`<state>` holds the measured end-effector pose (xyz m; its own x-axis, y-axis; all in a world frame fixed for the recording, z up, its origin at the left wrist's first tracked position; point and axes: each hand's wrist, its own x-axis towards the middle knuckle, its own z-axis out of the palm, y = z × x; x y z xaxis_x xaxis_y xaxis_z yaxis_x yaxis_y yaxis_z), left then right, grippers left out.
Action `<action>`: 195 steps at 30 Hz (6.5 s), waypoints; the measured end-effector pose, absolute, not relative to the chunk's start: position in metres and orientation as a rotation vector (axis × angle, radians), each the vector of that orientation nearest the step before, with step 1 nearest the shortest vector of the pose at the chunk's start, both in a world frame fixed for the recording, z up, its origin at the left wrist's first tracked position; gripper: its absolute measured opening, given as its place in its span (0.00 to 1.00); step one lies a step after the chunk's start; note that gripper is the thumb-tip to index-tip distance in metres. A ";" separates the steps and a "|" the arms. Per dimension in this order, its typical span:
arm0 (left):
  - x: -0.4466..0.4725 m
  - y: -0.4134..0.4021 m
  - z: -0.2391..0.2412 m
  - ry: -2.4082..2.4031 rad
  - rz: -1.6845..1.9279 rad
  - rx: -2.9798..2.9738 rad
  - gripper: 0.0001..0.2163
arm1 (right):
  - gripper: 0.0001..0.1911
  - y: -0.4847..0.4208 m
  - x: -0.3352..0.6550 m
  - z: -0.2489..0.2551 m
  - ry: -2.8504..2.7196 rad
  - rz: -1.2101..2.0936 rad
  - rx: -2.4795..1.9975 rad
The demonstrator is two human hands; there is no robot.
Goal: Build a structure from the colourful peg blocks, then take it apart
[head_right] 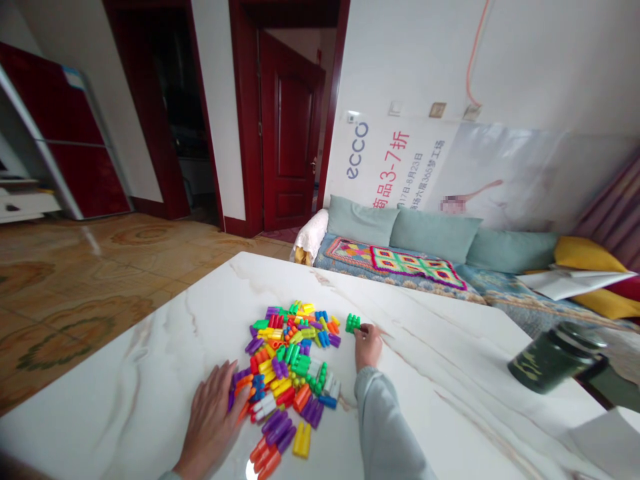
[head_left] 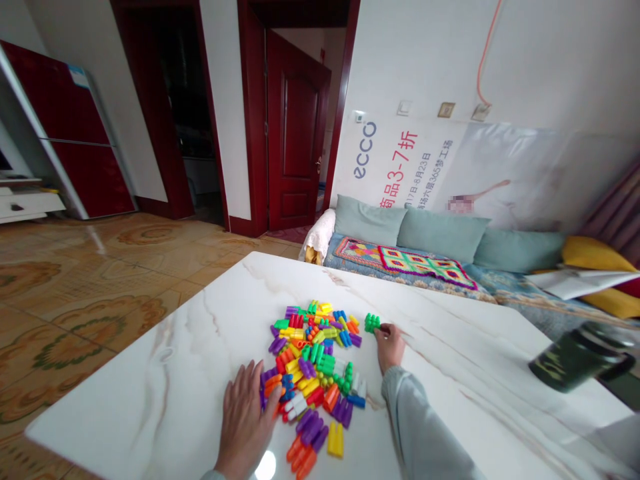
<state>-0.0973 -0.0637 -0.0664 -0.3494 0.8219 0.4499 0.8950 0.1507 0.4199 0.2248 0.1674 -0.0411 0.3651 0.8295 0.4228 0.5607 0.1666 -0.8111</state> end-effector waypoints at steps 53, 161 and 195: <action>-0.093 -0.065 -0.047 -2.443 -0.971 -1.759 0.29 | 0.12 0.055 0.097 0.058 -2.356 0.308 -1.502; -0.092 -0.065 -0.049 -2.395 -0.806 -1.729 0.27 | 0.22 0.133 0.217 -0.031 -1.355 0.303 -1.475; -0.093 -0.064 -0.051 -2.380 -0.888 -1.739 0.27 | 0.20 0.116 0.205 -0.024 -1.463 0.209 -1.459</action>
<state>-0.0927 -0.0643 -0.0514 -0.3605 0.8546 0.3739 0.8907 0.1963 0.4100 0.2052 0.1163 -0.0238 0.2481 0.8229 0.5112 0.6466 0.2523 -0.7199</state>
